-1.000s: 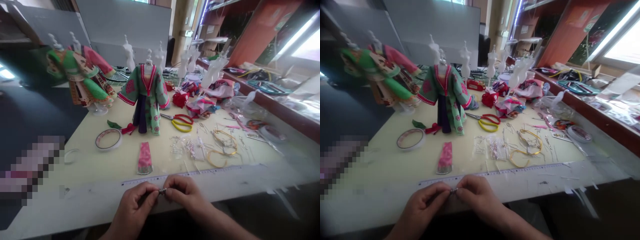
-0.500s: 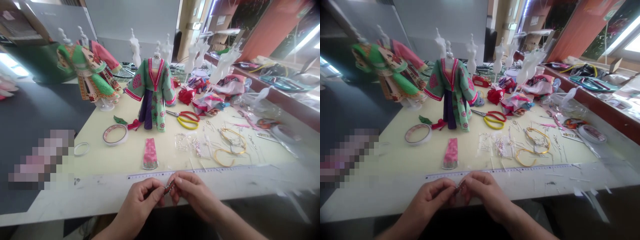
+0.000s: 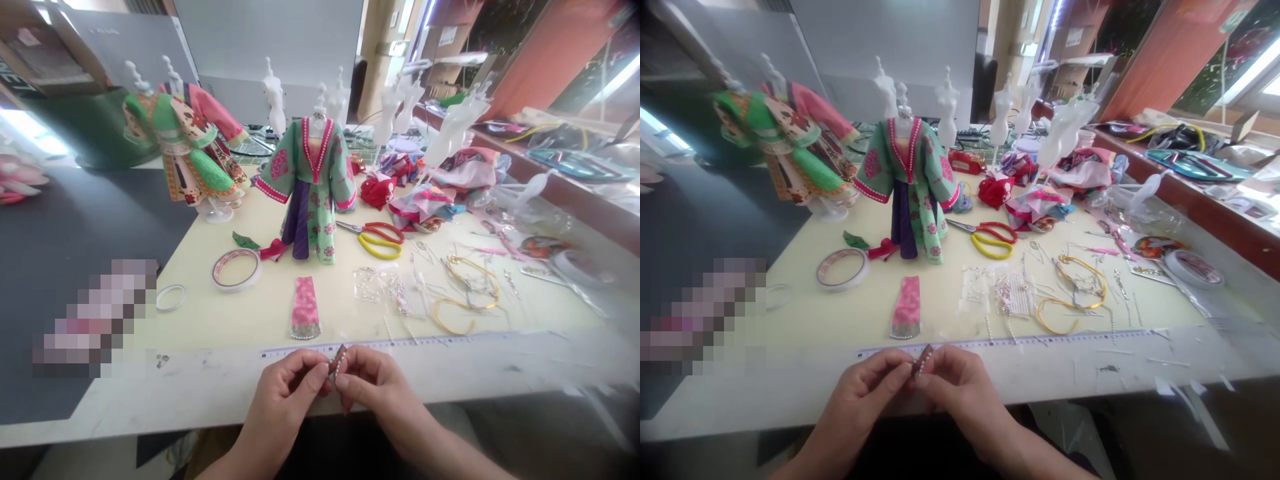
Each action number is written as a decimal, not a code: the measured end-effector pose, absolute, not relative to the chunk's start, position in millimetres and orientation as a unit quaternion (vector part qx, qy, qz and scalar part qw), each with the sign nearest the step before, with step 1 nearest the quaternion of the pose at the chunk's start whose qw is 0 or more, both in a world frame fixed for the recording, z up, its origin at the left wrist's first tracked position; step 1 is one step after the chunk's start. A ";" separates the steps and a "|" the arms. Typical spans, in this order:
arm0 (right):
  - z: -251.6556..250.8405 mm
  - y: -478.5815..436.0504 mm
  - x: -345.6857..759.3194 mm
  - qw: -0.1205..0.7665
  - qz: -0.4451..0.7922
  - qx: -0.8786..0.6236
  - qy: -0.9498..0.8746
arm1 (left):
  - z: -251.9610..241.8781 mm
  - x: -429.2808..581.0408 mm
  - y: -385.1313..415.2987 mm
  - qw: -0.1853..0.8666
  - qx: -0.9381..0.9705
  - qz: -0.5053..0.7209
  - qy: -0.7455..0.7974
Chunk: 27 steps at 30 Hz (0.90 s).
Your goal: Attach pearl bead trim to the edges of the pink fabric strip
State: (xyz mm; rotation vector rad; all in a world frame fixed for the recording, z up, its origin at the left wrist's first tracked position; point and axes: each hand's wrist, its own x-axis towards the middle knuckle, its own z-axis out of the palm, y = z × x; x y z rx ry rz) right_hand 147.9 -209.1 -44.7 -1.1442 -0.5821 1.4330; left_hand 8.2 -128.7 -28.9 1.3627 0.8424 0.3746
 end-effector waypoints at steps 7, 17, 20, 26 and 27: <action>-49.4 -211.2 147.2 0.562 0.599 -0.511 -0.255 | -28.1 8.6 -132.2 0.626 0.663 0.194 0.363; -50.4 -213.4 156.2 0.491 0.647 -0.508 -0.287 | -23.6 -2.7 -127.3 0.581 0.691 0.172 0.394; -48.3 -212.7 159.1 0.447 0.659 -0.523 -0.304 | -24.8 -10.6 -121.9 0.565 0.700 0.158 0.407; -45.6 -209.6 164.9 0.416 0.645 -0.547 -0.335 | -28.5 -20.1 -107.8 0.480 0.784 0.148 0.363; -44.9 -209.2 166.1 0.413 0.637 -0.554 -0.341 | -29.2 -19.6 -106.9 0.451 0.810 0.147 0.344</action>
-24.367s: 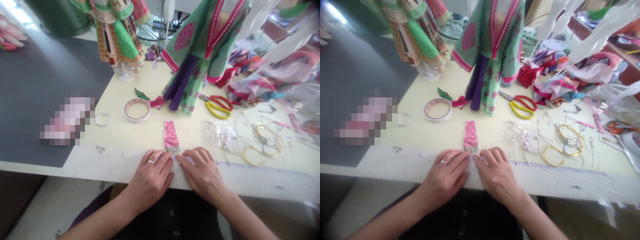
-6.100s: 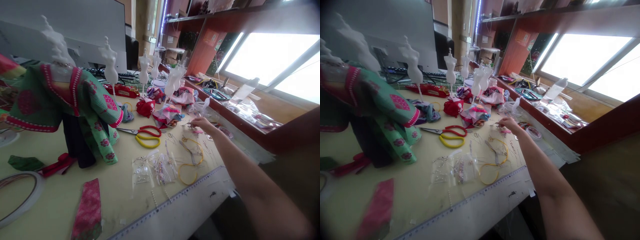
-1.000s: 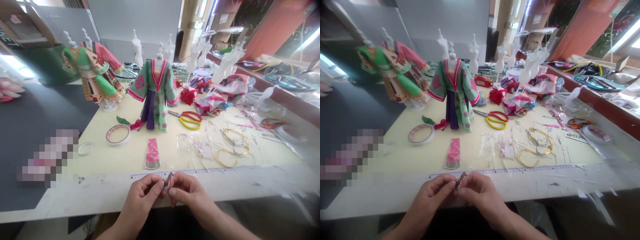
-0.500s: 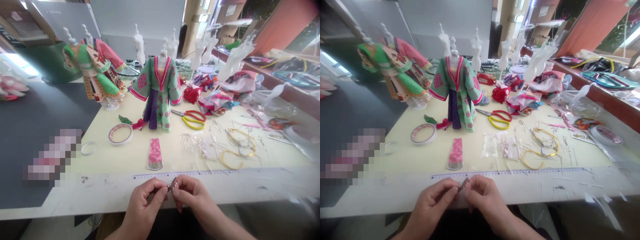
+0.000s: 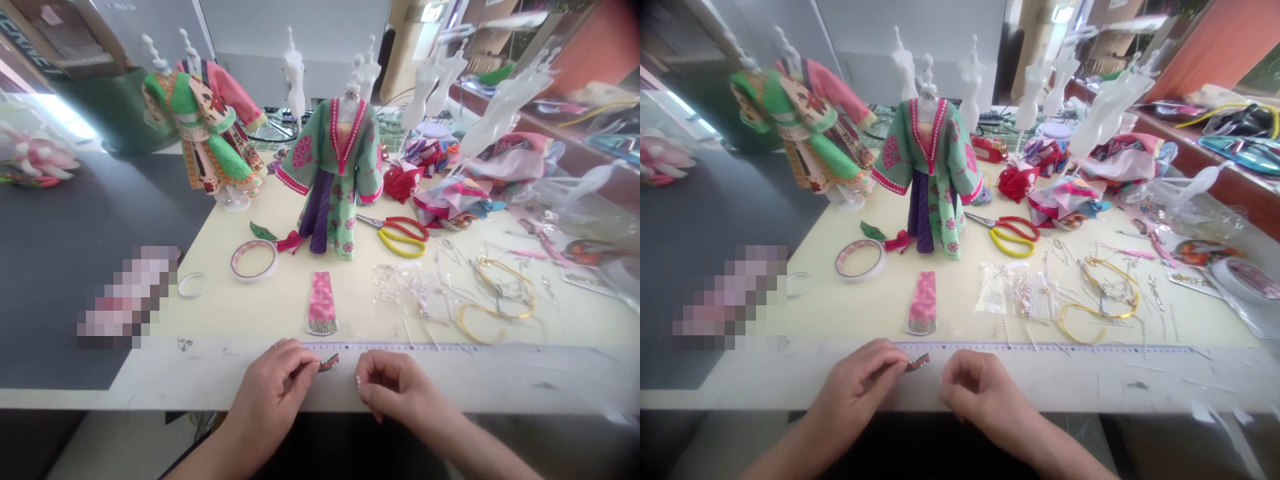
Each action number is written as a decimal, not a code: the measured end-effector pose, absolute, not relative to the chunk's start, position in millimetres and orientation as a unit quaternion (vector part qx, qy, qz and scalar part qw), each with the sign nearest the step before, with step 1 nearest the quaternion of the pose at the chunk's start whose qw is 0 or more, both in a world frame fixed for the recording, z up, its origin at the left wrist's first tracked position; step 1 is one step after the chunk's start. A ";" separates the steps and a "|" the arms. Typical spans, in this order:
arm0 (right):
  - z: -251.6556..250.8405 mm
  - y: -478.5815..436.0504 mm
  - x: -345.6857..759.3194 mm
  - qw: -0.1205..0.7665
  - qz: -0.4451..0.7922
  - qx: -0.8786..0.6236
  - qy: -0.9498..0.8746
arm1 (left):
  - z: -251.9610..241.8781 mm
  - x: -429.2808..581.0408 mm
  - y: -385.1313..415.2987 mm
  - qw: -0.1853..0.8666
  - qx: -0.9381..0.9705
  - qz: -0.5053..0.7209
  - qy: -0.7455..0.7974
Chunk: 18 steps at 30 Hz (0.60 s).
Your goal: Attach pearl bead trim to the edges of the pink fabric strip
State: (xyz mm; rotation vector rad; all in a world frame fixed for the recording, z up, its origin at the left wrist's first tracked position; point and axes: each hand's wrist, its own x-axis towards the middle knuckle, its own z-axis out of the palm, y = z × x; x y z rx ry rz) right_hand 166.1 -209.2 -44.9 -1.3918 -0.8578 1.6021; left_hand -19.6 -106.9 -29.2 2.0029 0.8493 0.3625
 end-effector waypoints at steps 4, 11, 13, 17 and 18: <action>-40.1 -206.5 169.9 0.415 0.604 -0.574 -0.365 | -32.2 -12.5 -107.7 0.322 0.894 0.133 0.280; -35.0 -200.4 172.5 0.383 0.545 -0.615 -0.422 | -37.1 -7.6 -105.5 0.274 0.926 0.093 0.242; -34.6 -200.0 173.7 0.370 0.533 -0.625 -0.434 | -35.8 -9.1 -103.1 0.297 0.919 0.102 0.238; -34.5 -201.2 178.5 0.362 0.534 -0.631 -0.432 | -31.4 -15.7 -95.6 0.316 0.907 0.124 0.248; -34.7 -201.6 180.0 0.363 0.536 -0.630 -0.429 | -30.8 -18.7 -93.0 0.315 0.906 0.123 0.253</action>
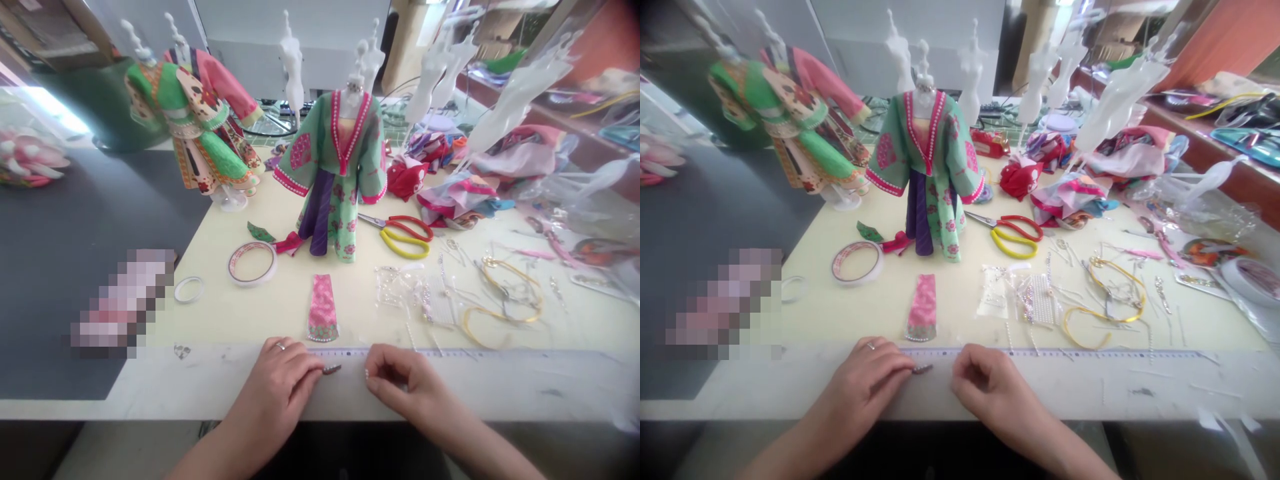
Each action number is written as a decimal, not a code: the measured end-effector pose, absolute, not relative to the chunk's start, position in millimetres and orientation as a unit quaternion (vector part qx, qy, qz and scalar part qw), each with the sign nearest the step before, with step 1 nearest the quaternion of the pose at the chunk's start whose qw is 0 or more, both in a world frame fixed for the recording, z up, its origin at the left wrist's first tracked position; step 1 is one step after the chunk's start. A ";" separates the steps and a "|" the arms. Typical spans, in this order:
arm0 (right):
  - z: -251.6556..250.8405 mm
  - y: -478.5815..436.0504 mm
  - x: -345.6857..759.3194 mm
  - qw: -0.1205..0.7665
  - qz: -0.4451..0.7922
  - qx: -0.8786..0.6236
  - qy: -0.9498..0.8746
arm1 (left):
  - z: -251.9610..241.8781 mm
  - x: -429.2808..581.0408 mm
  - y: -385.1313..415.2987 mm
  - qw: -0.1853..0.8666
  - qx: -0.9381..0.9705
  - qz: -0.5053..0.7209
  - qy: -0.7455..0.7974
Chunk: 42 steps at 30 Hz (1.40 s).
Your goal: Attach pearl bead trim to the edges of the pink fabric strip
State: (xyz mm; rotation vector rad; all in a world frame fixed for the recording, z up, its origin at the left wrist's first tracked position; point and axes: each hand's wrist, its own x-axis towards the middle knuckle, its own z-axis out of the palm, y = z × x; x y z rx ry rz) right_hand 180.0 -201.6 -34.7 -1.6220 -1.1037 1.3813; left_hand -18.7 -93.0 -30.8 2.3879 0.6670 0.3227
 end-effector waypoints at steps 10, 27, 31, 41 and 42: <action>-37.5 -200.1 182.7 0.369 0.540 -0.622 -0.431 | -30.5 -41.6 -75.3 0.323 0.883 0.128 0.316; -7.5 -253.7 209.3 0.344 0.534 -0.622 -0.458 | -31.0 80.9 -132.7 0.434 0.865 0.173 0.182; -4.4 -265.0 218.4 0.364 0.516 -0.632 -0.449 | -38.8 94.5 -134.3 0.458 0.851 0.184 0.180; -16.9 -260.9 219.5 0.384 0.477 -0.675 -0.413 | -42.3 71.9 -136.2 0.464 0.830 0.250 0.182; -16.8 -257.6 218.3 0.381 0.465 -0.678 -0.423 | -39.8 70.0 -136.5 0.481 0.823 0.244 0.179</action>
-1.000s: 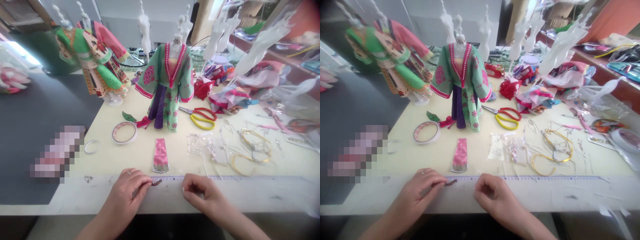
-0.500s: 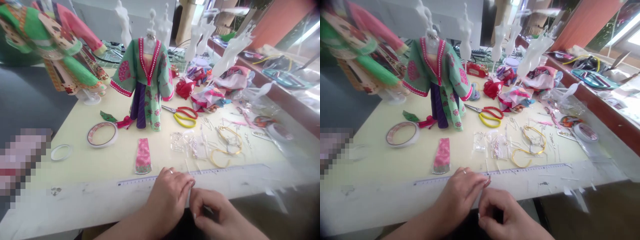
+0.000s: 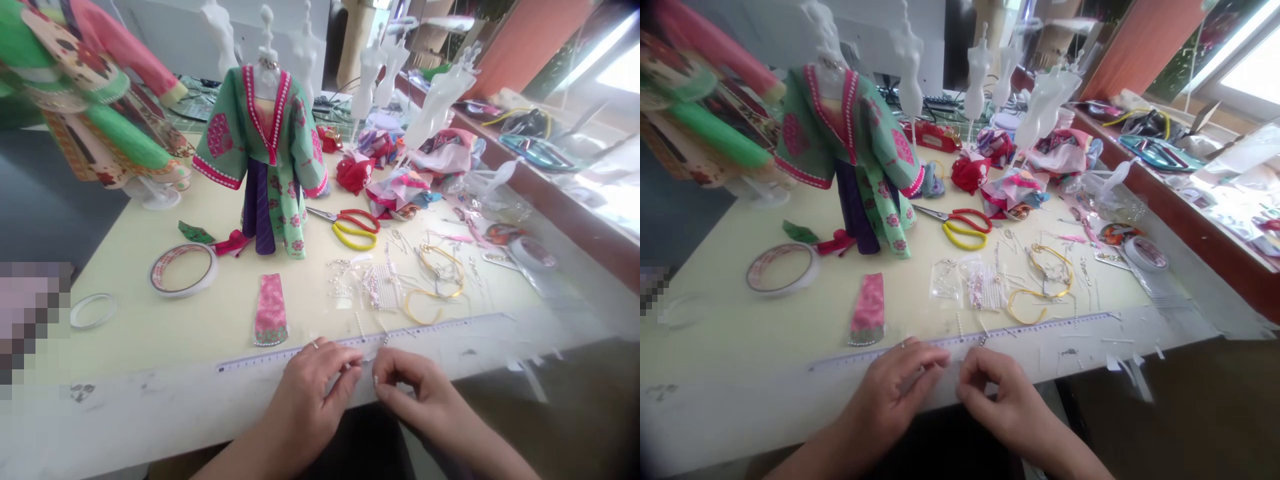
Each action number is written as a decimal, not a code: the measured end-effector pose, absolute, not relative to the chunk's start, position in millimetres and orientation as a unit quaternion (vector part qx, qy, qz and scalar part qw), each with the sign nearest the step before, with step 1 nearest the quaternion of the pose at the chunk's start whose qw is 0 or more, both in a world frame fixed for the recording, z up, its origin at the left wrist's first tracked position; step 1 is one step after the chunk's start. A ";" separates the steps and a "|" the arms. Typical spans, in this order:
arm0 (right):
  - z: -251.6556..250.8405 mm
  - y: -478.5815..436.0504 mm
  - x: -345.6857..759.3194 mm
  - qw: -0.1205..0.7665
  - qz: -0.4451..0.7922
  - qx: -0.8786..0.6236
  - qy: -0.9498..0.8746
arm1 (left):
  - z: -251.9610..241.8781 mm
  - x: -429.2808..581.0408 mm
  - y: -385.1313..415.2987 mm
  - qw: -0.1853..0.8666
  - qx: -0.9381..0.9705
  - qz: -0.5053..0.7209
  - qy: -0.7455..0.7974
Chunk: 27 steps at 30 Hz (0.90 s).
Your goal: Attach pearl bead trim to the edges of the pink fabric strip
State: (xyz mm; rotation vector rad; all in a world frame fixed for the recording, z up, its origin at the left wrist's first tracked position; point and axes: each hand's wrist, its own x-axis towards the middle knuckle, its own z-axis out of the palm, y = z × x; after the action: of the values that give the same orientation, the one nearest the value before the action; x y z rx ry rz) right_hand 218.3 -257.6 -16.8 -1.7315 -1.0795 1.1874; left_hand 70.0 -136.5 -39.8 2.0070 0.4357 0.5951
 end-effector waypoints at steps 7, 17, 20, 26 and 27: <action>-19.2 -241.6 205.7 0.345 0.392 -0.676 -0.520 | -33.2 59.1 -134.8 0.541 0.794 0.184 0.210; -17.2 -233.3 196.8 0.382 0.445 -0.674 -0.450 | -25.3 46.6 -127.3 0.665 0.658 0.133 0.328; -19.2 -231.5 190.3 0.431 0.469 -0.666 -0.388 | -24.3 43.5 -125.1 0.734 0.558 0.131 0.365; -19.8 -218.1 171.0 0.473 0.476 -0.634 -0.384 | -28.4 37.5 -124.8 0.782 0.456 0.160 0.395; -19.9 -215.4 168.5 0.484 0.475 -0.630 -0.379 | -28.7 36.5 -124.6 0.780 0.454 0.165 0.397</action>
State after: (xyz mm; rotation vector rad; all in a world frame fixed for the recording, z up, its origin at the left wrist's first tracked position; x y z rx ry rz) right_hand 168.5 -215.4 -19.9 -1.5353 -0.9222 1.1560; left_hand 36.5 -124.6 -28.7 0.9818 0.8589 0.3563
